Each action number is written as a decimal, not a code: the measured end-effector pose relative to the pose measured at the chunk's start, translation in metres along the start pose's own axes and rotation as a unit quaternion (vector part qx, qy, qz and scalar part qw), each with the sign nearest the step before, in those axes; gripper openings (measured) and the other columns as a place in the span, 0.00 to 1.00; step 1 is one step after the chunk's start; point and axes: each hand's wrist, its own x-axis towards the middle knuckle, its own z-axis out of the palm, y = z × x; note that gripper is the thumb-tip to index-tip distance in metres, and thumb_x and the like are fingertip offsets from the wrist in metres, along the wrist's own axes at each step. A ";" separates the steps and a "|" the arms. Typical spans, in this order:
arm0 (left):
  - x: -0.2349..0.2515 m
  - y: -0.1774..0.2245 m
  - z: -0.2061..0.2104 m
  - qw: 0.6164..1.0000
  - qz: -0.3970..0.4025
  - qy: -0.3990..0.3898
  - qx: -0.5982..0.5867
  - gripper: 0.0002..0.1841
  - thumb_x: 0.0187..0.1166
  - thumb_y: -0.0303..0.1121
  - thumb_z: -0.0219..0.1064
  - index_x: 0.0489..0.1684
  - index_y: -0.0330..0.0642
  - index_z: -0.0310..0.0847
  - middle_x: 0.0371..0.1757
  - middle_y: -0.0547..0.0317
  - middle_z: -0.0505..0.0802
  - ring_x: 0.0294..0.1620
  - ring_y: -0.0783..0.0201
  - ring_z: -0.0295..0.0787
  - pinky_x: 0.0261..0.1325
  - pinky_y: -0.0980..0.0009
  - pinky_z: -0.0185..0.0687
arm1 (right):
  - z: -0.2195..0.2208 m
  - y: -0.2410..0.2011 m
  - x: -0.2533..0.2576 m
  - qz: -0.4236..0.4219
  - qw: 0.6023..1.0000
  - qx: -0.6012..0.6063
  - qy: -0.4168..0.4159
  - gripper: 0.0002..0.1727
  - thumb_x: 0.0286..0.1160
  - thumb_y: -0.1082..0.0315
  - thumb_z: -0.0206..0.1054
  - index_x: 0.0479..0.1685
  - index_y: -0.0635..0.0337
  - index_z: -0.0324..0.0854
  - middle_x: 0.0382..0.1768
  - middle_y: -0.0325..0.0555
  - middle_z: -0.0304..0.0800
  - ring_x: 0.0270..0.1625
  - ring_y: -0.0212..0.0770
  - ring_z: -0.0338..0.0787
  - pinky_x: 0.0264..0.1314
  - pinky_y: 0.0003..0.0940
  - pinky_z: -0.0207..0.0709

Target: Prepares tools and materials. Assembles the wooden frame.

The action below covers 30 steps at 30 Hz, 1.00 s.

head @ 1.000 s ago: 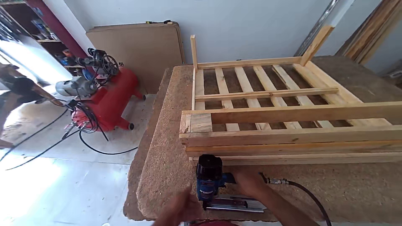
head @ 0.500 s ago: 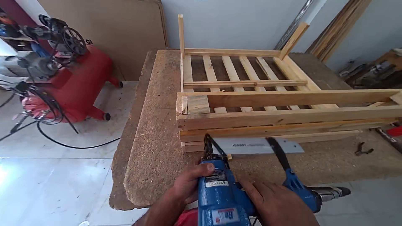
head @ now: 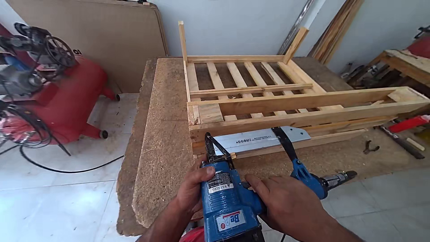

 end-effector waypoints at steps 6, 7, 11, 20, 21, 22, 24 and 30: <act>0.008 0.003 0.001 1.000 0.012 -0.004 0.012 0.26 0.67 0.34 0.78 0.65 0.40 0.79 0.50 0.39 0.94 0.51 0.50 0.96 0.59 0.50 0.91 | 0.003 0.004 0.005 0.007 1.000 -0.010 0.007 0.30 0.53 0.53 0.73 0.62 0.51 0.82 0.20 0.39 0.83 0.24 0.45 0.87 0.24 0.42 0.80; 0.008 0.004 0.001 1.000 0.011 0.000 0.019 0.26 0.67 0.34 0.78 0.66 0.40 0.79 0.50 0.39 0.94 0.51 0.50 0.96 0.59 0.51 0.91 | 0.003 0.003 0.006 0.012 1.000 -0.011 0.005 0.27 0.53 0.54 0.73 0.58 0.51 0.83 0.20 0.39 0.83 0.24 0.45 0.87 0.24 0.42 0.80; 0.011 0.003 0.001 0.999 0.008 0.026 0.037 0.27 0.66 0.35 0.78 0.66 0.43 0.79 0.49 0.41 0.94 0.48 0.51 0.96 0.56 0.52 0.92 | 0.005 0.004 0.007 0.021 1.000 -0.004 -0.005 0.20 0.53 0.56 0.73 0.48 0.51 0.82 0.21 0.39 0.84 0.25 0.45 0.89 0.27 0.43 0.82; 0.021 -0.003 0.009 0.998 -0.014 0.022 0.052 0.29 0.68 0.37 0.77 0.69 0.42 0.75 0.49 0.40 0.93 0.49 0.51 0.95 0.57 0.51 0.92 | 0.006 0.015 -0.004 0.026 1.000 0.003 0.010 0.28 0.55 0.57 0.71 0.63 0.51 0.83 0.21 0.39 0.83 0.24 0.45 0.87 0.25 0.42 0.81; 0.021 -0.003 0.009 0.998 -0.017 0.030 0.056 0.29 0.67 0.37 0.77 0.69 0.43 0.75 0.49 0.41 0.93 0.49 0.51 0.96 0.56 0.51 0.92 | 0.007 0.015 -0.003 0.028 1.000 0.000 0.010 0.25 0.55 0.57 0.71 0.58 0.51 0.83 0.21 0.39 0.84 0.24 0.45 0.88 0.25 0.42 0.81; 0.021 -0.004 0.009 0.997 -0.019 0.035 0.061 0.29 0.67 0.37 0.76 0.70 0.44 0.75 0.49 0.41 0.94 0.48 0.52 0.96 0.56 0.52 0.92 | 0.009 0.014 -0.004 0.029 1.000 -0.001 0.011 0.21 0.56 0.58 0.71 0.53 0.51 0.83 0.21 0.39 0.84 0.24 0.45 0.88 0.26 0.42 0.81; 0.022 -0.005 0.009 0.997 -0.021 0.036 0.063 0.29 0.66 0.37 0.76 0.69 0.44 0.75 0.49 0.40 0.93 0.48 0.51 0.95 0.55 0.51 0.92 | 0.011 0.014 -0.007 0.032 0.999 0.001 0.015 0.19 0.57 0.59 0.70 0.50 0.52 0.82 0.21 0.40 0.83 0.25 0.45 0.88 0.27 0.42 0.82; 0.034 -0.009 0.015 0.994 -0.041 0.040 0.094 0.29 0.68 0.41 0.74 0.68 0.41 0.74 0.48 0.41 0.93 0.47 0.52 0.95 0.55 0.52 0.92 | 0.011 0.018 -0.013 0.049 0.998 0.021 0.013 0.32 0.57 0.58 0.70 0.70 0.49 0.82 0.21 0.40 0.84 0.22 0.46 0.86 0.22 0.43 0.79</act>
